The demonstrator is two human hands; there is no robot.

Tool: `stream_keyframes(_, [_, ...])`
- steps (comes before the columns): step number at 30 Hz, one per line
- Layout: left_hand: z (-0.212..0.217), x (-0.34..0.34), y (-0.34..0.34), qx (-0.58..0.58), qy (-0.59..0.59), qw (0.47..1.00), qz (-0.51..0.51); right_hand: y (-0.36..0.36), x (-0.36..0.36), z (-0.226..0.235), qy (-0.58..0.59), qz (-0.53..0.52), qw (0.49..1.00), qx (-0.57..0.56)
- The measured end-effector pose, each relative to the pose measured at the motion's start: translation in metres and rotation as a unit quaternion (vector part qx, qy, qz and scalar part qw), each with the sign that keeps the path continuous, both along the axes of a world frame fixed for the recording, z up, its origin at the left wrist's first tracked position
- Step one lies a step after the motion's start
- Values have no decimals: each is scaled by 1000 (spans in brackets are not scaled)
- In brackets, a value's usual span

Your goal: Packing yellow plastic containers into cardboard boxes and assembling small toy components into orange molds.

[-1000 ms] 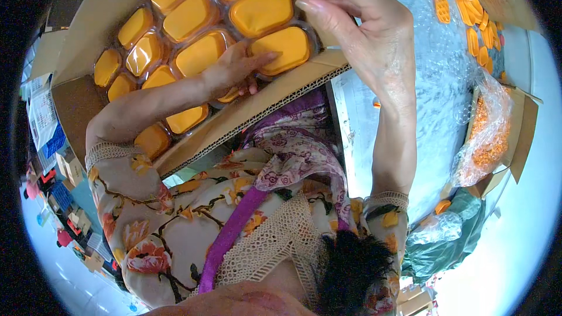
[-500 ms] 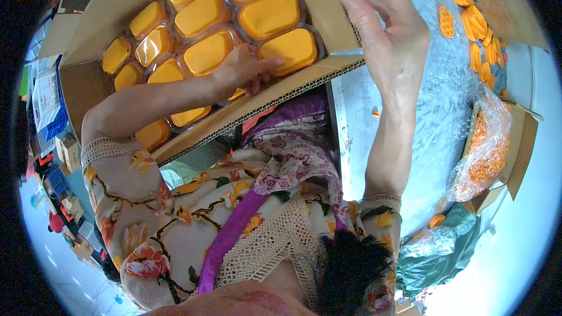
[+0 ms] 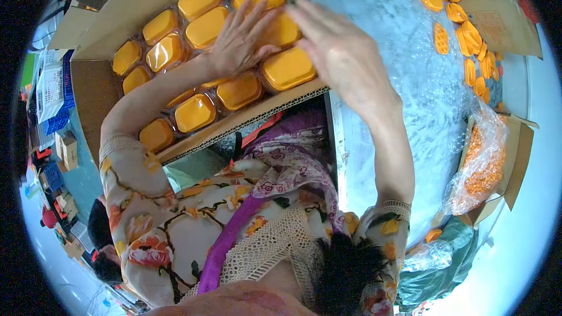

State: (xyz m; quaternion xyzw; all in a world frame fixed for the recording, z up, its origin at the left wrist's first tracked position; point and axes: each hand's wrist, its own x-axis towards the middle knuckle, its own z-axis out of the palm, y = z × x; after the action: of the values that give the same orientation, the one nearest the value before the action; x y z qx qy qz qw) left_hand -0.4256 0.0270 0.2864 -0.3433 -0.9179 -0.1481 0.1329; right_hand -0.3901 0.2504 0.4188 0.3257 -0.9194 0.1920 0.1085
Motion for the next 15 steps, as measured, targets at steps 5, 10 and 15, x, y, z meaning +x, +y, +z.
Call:
stream_keyframes(5, [-18,-12,14,-46,-27,999,4,-17,-6,1,-30,89,993,68])
stream_keyframes(10, [-34,-3,11,-61,-51,997,-23,-32,-10,-20,-115,174,956,205])
stream_keyframes(15, [-52,-2,-1,78,-107,986,-98,-52,-13,-28,-201,188,917,290])
